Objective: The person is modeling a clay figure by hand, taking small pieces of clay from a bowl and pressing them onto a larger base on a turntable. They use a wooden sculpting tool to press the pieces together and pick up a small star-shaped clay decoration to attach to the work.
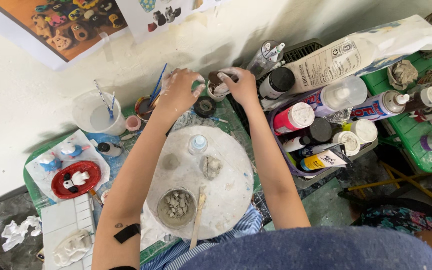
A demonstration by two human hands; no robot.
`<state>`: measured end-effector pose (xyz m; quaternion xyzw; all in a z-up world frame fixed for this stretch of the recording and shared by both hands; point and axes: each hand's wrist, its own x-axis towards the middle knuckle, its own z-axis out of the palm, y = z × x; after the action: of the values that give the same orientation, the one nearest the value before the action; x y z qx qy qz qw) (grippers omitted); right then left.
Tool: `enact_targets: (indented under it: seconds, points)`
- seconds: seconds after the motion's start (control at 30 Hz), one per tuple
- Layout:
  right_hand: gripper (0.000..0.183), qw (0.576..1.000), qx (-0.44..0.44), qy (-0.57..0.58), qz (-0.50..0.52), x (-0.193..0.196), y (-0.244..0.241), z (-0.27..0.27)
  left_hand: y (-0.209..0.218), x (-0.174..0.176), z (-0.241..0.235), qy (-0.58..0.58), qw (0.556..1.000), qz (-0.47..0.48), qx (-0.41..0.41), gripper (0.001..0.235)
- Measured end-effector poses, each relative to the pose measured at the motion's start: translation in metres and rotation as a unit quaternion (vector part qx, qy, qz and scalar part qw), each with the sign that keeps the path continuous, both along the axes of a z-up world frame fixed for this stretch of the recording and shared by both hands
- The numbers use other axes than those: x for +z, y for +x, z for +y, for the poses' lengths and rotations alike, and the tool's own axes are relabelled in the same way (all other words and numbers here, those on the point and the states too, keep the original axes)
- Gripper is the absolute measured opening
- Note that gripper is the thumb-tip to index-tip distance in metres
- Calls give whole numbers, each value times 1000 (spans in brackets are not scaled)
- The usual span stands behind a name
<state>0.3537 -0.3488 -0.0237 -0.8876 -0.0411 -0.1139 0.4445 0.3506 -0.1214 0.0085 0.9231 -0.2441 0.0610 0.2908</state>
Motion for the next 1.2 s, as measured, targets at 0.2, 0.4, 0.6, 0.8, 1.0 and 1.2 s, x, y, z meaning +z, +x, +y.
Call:
enact_targets:
  seconds: [0.2, 0.4, 0.6, 0.8, 1.0, 1.2]
  points:
    - [16, 972, 83, 218, 38, 11, -31, 12, -23, 24, 13, -222, 967, 121, -27, 35]
    - [22, 978, 119, 150, -87, 56, -88, 47, -82, 34, 43, -316, 942, 114, -19, 38]
    - [34, 950, 180, 55, -250, 93, -121, 74, -117, 30, 63, -563, 784, 236, -117, 51]
    - [42, 940, 232, 231, -99, 82, -122, 75, -123, 34, 64, -547, 810, 189, -91, 53]
    - [37, 918, 222, 329, -20, 74, -123, 70, -139, 51, 62, -496, 854, 142, -60, 50]
    - [40, 953, 202, 227, 6, 117, -173, 87, -191, 88, 72, -363, 932, 9, 3, 49]
